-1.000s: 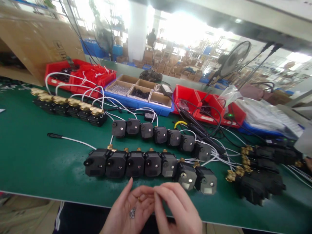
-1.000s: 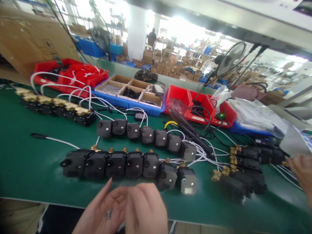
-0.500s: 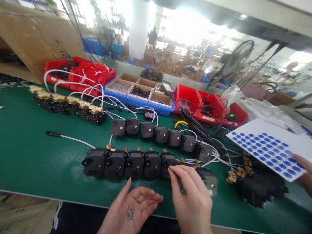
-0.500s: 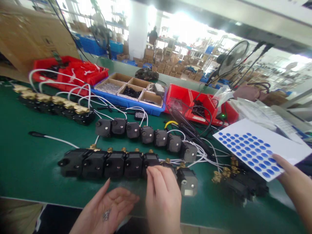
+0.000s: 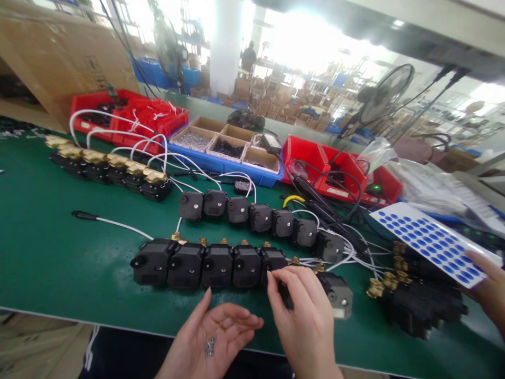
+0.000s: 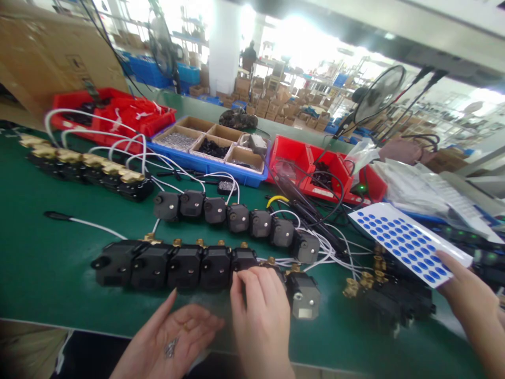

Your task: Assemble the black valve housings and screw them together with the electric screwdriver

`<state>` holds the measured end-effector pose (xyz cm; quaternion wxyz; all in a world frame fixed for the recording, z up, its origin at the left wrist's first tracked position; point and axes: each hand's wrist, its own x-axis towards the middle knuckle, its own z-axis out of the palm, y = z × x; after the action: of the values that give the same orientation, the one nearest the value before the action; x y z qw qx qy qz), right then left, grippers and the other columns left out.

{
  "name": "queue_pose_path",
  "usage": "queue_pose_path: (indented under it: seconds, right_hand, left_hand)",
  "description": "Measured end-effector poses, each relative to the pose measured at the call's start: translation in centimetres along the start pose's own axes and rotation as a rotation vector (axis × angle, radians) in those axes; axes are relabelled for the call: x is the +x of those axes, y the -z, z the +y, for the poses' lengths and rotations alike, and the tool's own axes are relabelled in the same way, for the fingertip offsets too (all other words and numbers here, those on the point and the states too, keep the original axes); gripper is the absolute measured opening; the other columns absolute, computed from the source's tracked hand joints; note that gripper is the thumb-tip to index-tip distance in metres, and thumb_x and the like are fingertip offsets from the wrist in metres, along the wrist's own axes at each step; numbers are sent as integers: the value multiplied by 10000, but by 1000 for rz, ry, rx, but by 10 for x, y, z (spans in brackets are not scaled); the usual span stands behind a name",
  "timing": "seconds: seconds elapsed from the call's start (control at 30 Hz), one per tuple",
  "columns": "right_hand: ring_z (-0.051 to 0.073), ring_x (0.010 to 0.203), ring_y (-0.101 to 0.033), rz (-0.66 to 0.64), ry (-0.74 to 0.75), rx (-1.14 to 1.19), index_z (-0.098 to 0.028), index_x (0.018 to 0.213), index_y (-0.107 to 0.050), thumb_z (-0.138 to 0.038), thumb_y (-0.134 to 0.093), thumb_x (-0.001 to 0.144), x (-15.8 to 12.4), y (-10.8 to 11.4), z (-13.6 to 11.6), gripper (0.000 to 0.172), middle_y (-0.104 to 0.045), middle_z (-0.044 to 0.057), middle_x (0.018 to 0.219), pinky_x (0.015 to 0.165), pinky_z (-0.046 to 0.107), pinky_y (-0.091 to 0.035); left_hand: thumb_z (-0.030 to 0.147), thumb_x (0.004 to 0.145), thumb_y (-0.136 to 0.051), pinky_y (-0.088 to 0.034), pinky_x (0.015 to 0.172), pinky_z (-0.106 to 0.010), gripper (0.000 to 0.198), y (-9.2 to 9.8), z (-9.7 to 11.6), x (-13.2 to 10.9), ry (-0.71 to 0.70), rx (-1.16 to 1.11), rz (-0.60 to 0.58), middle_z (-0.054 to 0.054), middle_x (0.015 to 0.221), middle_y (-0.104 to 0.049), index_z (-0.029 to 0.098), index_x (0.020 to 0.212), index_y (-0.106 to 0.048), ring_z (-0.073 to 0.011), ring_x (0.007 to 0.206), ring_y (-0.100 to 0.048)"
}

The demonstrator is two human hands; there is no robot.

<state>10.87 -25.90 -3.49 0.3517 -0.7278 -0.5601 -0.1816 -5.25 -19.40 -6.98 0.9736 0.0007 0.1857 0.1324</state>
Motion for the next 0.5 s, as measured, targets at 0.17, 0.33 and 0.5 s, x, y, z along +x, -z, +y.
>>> queue_pose_path:
  seconds: [0.17,0.33,0.5]
  right_hand:
    - [171,769,-595,-18,32,-27,-157,881,-618,-118,-564,938,2,1,1,88,-628,55,806,731,298,-502]
    - [133,767,-632,185,-85,60,-159,914,-646,-44,-666,858,-9,22,-7,130,-652,46,824,718,233,-526]
    - [139,734,-659,90,-207,246,-191,962,-671,-23,-652,853,-50,27,-34,201,-671,38,813,669,222,-556]
  left_hand:
    - [380,892,-659,-484,1000,-301,351,-3,0,0,2,-5,1,-161,997,-747,47,906,-770,-268,1069,-675]
    - [327,938,-588,-506,983,-308,336,-7,4,-1,-36,13,46,-148,959,-753,60,856,-775,-263,1042,-687]
    - [298,957,-550,-491,1013,-311,332,-7,3,-1,-31,48,11,-149,995,-749,61,888,-772,-247,1064,-679]
